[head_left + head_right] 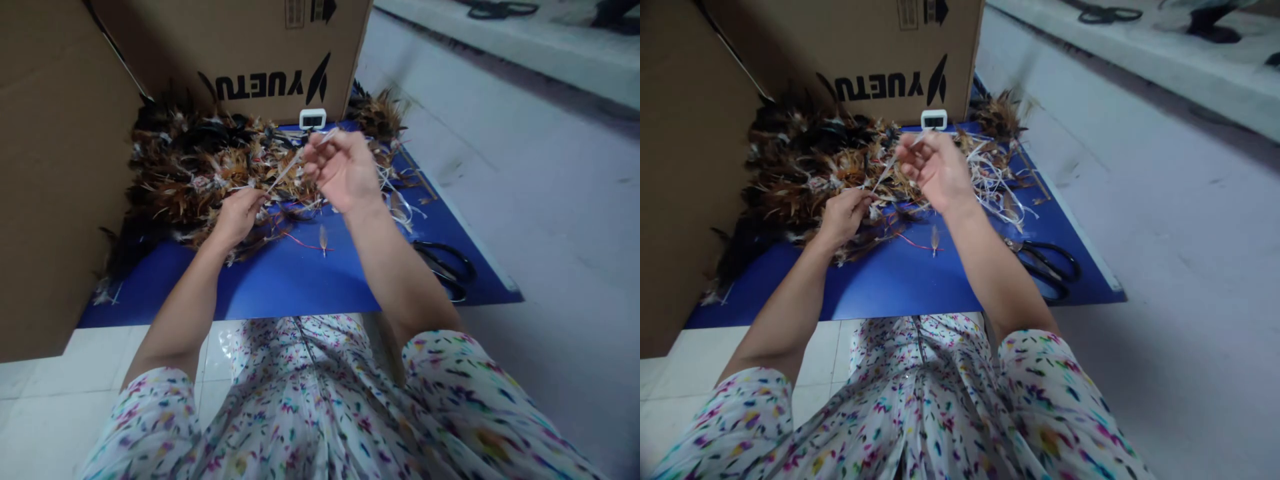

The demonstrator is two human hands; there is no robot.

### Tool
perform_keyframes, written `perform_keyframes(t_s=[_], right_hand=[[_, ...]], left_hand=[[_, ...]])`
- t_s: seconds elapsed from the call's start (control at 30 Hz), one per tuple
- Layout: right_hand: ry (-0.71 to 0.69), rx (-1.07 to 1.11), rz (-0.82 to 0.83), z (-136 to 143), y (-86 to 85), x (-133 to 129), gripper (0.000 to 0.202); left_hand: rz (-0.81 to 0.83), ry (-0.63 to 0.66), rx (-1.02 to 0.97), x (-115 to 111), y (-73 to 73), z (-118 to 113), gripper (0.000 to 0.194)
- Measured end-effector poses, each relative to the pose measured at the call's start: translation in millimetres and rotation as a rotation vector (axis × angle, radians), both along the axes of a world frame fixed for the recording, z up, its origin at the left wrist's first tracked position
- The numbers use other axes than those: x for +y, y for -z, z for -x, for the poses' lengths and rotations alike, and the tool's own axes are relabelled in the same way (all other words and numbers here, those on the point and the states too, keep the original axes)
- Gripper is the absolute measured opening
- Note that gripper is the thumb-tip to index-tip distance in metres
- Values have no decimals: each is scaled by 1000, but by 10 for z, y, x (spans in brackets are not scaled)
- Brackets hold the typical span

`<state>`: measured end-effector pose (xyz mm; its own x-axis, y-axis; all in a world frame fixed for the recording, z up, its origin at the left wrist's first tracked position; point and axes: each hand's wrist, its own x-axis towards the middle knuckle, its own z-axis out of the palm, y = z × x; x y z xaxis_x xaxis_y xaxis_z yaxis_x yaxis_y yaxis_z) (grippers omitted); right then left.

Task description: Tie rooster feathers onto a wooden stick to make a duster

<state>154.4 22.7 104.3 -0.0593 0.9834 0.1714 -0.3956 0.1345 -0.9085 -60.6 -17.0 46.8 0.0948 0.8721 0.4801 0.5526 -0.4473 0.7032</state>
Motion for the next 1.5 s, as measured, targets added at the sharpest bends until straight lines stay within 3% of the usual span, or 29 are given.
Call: perform_keyframes(t_s=[0.17, 0.3, 0.47, 0.63, 0.73, 0.8, 0.9, 1.0, 1.1, 1.27, 1.4, 1.5], right_hand=[[157, 200, 136, -571, -308, 61, 45], [273, 274, 91, -1034, -440, 129, 55], [405, 202, -6, -1540, -450, 219, 58], [477, 41, -189, -1844, -315, 301, 50], [521, -121, -232, -1882, -145, 395, 40], [527, -271, -177, -1866, 0, 456, 37], [394, -746, -44, -1821, 205, 477, 27], [155, -1357, -226, -1762, 308, 382, 22], [130, -1683, -421, -1667, 292, 219, 26], [240, -1784, -502, -1475, 244, -39, 29], [154, -1707, -686, -1324, 360, -215, 24], [56, -1678, -801, -1209, 491, -335, 21]], left_hand=[[60, -8, -65, 3, 22, -18, 11], [59, -4, -60, 41, 94, -1, 11], [-10, 51, 95, 62, 181, 18, 10], [-29, 16, 155, 20, 100, 106, 12], [-1, -5, 164, -8, 32, 164, 12], [27, 17, 179, -24, 3, 180, 13], [38, 40, 222, -54, -41, 184, 14], [-7, 12, 349, -112, -110, 209, 20], [-52, -16, 485, -219, -175, 280, 26], [-40, 30, 611, -511, -153, 459, 32], [12, 114, 690, -697, 24, 640, 50], [90, 168, 787, -692, 192, 791, 68]])
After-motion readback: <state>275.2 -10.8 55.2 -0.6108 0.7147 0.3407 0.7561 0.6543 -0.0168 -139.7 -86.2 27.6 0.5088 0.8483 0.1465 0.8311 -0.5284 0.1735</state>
